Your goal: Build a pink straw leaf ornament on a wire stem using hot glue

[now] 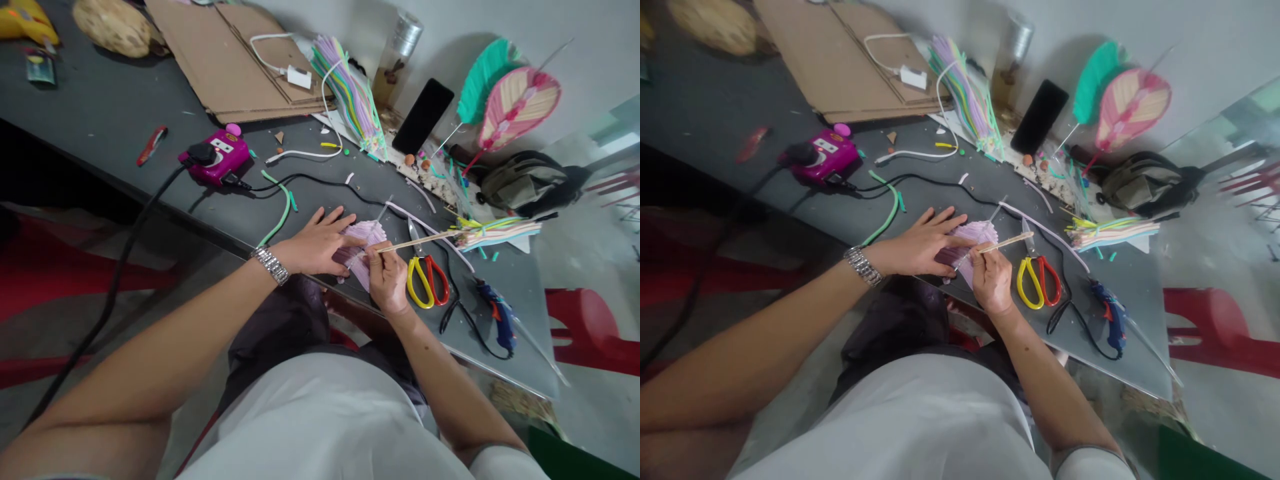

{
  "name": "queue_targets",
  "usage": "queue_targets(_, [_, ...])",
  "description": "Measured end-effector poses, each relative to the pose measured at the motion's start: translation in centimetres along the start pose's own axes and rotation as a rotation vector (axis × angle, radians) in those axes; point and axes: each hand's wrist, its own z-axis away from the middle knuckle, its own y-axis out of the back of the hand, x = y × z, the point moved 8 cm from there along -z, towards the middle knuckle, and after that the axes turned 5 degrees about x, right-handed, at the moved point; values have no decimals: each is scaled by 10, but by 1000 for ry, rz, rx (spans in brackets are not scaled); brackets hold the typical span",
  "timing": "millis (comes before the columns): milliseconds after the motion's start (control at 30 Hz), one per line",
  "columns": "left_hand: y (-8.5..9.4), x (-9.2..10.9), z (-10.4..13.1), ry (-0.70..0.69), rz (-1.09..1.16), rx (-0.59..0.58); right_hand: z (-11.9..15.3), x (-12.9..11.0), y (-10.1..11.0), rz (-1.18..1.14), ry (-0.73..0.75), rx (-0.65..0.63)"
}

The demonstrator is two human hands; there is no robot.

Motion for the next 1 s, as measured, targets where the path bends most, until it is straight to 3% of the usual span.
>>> queue_targets(267, [1, 1, 0, 18, -20, -12, 1, -3, 4, -62, 19, 30])
queue_targets(700, [-1, -2, 0, -13, -9, 31, 4, -12, -2, -21, 95, -95])
queue_targets(867, [0, -1, 0, 17, -17, -15, 4, -14, 0, -31, 119, -75])
queue_targets(1000, [1, 0, 0, -8, -11, 19, 4, -15, -1, -16, 139, -92])
